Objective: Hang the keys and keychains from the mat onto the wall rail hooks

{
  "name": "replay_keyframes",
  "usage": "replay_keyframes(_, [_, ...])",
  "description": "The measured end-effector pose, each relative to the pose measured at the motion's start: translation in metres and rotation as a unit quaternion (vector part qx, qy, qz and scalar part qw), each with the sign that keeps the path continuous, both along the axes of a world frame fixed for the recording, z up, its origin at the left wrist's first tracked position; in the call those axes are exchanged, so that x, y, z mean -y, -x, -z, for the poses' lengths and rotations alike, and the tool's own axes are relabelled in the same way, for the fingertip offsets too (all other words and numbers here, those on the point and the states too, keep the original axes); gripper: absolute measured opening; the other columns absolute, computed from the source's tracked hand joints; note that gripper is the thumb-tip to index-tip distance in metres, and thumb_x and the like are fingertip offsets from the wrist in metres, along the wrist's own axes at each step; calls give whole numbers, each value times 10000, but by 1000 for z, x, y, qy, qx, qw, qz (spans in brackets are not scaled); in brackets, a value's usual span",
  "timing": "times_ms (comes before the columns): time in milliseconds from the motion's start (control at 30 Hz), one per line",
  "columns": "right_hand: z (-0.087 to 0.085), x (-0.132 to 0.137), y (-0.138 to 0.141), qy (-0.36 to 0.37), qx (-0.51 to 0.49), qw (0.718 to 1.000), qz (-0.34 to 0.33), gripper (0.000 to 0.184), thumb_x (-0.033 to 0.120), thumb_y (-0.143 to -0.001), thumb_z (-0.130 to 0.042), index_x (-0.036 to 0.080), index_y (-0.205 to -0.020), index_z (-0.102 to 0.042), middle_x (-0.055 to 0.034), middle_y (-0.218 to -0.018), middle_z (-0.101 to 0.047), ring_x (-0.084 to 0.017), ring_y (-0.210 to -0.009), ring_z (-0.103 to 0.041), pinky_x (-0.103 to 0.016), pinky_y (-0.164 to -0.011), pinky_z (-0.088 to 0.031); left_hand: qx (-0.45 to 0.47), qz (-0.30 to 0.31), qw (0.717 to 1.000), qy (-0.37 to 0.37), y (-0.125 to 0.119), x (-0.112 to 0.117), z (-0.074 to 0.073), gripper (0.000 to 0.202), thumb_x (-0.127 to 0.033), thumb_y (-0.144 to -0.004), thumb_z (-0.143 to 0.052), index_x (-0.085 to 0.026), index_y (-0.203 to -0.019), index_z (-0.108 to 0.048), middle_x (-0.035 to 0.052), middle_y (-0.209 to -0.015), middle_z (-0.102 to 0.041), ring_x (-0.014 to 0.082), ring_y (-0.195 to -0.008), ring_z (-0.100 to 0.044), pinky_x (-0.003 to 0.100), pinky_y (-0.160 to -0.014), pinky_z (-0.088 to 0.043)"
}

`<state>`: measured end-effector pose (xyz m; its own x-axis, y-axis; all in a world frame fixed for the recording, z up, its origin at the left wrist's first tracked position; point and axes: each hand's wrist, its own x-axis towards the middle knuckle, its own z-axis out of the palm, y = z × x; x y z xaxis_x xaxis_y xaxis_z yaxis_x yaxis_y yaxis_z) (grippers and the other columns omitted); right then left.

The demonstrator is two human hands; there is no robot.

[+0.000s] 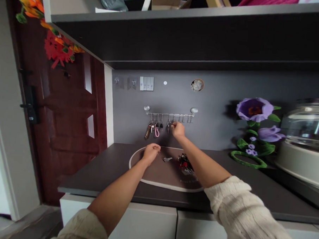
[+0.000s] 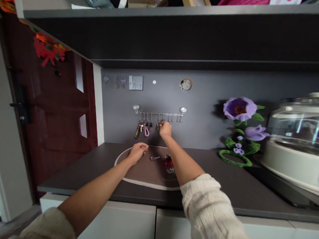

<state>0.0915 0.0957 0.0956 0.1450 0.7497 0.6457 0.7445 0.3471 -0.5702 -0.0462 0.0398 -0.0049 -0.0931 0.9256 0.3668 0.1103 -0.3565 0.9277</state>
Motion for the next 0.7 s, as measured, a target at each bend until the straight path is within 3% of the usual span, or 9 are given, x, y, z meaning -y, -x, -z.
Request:
replay_keyframes(233, [36,28,-2,63,-5,989,-135,151,177,-683,-521,144,-769,-640,-19,-687,-630,-97,-612,-539,-206,-633,-402,-25,25,999,15,6,7,-1,106,-122,-638,-530,-124,-719,-598,-18,-548,-532,66,-480,-443,199,-494,-338])
replay_keyframes(433, [69,48,-12,104,93,969,-202,113,164,-653,-540,150,-702,-641,12,-630,-609,-79,-576,-505,-187,-594,-370,-40,65,997,19,11,11,0,150,-98,-649,-555,-120,-785,-613,-11,-605,-551,63,-529,-447,207,-558,-356])
replay_keyframes(700, [82,57,-15,157,190,935,-255,148,121,-678,-546,172,-764,-655,-12,-760,-659,-113,-685,-556,-208,-669,-380,-79,77,994,21,14,8,2,168,-71,-631,-589,-105,-793,-617,7,-662,-580,73,-613,-478,234,-680,-387])
